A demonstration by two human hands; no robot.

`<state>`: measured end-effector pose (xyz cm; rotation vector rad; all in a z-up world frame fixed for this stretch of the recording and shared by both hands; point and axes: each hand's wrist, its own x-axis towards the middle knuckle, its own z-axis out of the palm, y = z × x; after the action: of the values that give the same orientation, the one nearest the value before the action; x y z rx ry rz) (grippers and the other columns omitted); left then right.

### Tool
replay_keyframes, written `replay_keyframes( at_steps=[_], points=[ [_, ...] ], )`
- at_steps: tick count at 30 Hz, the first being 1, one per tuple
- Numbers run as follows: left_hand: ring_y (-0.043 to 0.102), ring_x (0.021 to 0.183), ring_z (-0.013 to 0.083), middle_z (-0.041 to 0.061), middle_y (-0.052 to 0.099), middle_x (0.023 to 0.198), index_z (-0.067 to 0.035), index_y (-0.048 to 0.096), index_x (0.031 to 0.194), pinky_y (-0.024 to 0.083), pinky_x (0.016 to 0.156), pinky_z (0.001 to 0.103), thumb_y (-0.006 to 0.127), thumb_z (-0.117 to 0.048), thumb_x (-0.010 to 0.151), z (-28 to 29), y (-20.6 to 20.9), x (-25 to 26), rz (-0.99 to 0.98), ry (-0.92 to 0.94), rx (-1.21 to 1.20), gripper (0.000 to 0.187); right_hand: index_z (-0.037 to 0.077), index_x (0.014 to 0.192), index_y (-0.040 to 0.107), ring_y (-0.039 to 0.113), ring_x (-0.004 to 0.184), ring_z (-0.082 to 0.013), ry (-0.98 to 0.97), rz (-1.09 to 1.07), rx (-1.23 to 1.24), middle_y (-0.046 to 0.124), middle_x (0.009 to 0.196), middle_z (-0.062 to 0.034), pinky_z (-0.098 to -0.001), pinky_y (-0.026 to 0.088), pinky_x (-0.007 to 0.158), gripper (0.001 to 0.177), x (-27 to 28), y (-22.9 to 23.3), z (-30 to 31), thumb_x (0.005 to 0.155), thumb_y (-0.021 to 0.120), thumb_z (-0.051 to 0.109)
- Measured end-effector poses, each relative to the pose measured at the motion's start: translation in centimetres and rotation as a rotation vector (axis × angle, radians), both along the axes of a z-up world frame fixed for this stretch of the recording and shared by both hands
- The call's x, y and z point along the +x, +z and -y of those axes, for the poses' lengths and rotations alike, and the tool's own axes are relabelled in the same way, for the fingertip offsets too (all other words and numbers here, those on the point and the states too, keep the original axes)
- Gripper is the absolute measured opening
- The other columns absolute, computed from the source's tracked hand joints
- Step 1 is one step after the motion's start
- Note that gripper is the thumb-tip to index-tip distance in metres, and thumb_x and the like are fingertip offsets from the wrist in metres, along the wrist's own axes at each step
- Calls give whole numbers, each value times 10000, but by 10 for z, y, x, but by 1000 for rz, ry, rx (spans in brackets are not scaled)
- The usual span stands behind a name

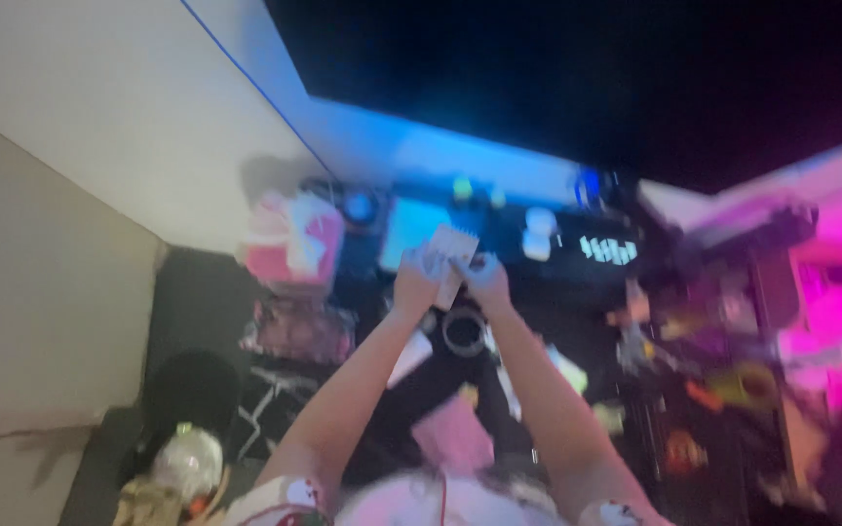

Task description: Unboxing a gift and applying decorative stickers to small items on a desk

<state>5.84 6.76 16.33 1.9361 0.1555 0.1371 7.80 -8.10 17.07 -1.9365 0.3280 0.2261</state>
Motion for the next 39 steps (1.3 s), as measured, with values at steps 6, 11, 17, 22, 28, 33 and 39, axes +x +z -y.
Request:
replay_keyframes(
  at_steps=[6, 11, 17, 22, 28, 33, 39],
  points=[
    [538, 902, 532, 326, 587, 1010, 35, 593, 1151, 539, 710, 566, 563, -327, 950, -56, -66, 87, 122, 92, 44, 415, -4, 959, 674, 638, 949, -421, 108, 58, -128, 676, 877, -250, -504, 510, 827, 489, 63, -1, -61, 782, 700, 451],
    [643, 915, 385, 161, 616, 1017, -94, 640, 1082, 571, 714, 439, 596, -457, 846, -73, -69, 91, -89, 41, 313, 435, 72, 1003, 631, 695, 571, -209, 29, -86, -129, 703, 810, -109, -333, 601, 628, 620, 98, -66, -72, 642, 856, 523],
    [572, 935, 405, 158, 567, 1042, -127, 643, 1138, 508, 820, 434, 694, -361, 759, -77, -47, 84, -56, 82, 622, 449, 18, 1035, 551, 619, 993, -414, 42, -45, -135, 631, 1040, -248, -502, 585, 715, 680, 101, -63, -66, 671, 839, 516],
    [585, 973, 439, 230, 549, 1088, -21, 593, 1200, 522, 839, 455, 700, -483, 752, -95, -25, 77, -248, 80, 520, 653, 18, 1131, 478, 557, 1090, -447, 93, -183, -293, 545, 1156, -260, -559, 543, 757, 778, 81, -7, -69, 716, 735, 625],
    [646, 835, 320, 147, 600, 899, -26, 693, 999, 553, 687, 379, 620, -491, 857, -89, -14, 64, -317, 86, 457, 491, -64, 1182, 407, 576, 1025, -451, 147, -75, -247, 543, 1042, -260, -514, 503, 791, 743, 68, 16, -71, 806, 727, 492],
    [638, 829, 334, 155, 583, 851, -26, 684, 931, 553, 647, 386, 663, -499, 830, -79, 5, 63, -275, 114, 475, 484, -46, 1198, 421, 584, 1019, -415, 116, -25, -221, 540, 1029, -229, -474, 505, 790, 709, 67, 19, -72, 821, 740, 464],
    [535, 1085, 395, 184, 518, 1130, 8, 583, 1180, 552, 799, 459, 622, -288, 925, -46, 31, 36, -59, -18, 548, 393, -41, 1203, 454, 564, 1074, -452, 126, 77, -342, 541, 1092, -283, -499, 489, 873, 650, 39, 30, -49, 840, 695, 441]
  ],
)
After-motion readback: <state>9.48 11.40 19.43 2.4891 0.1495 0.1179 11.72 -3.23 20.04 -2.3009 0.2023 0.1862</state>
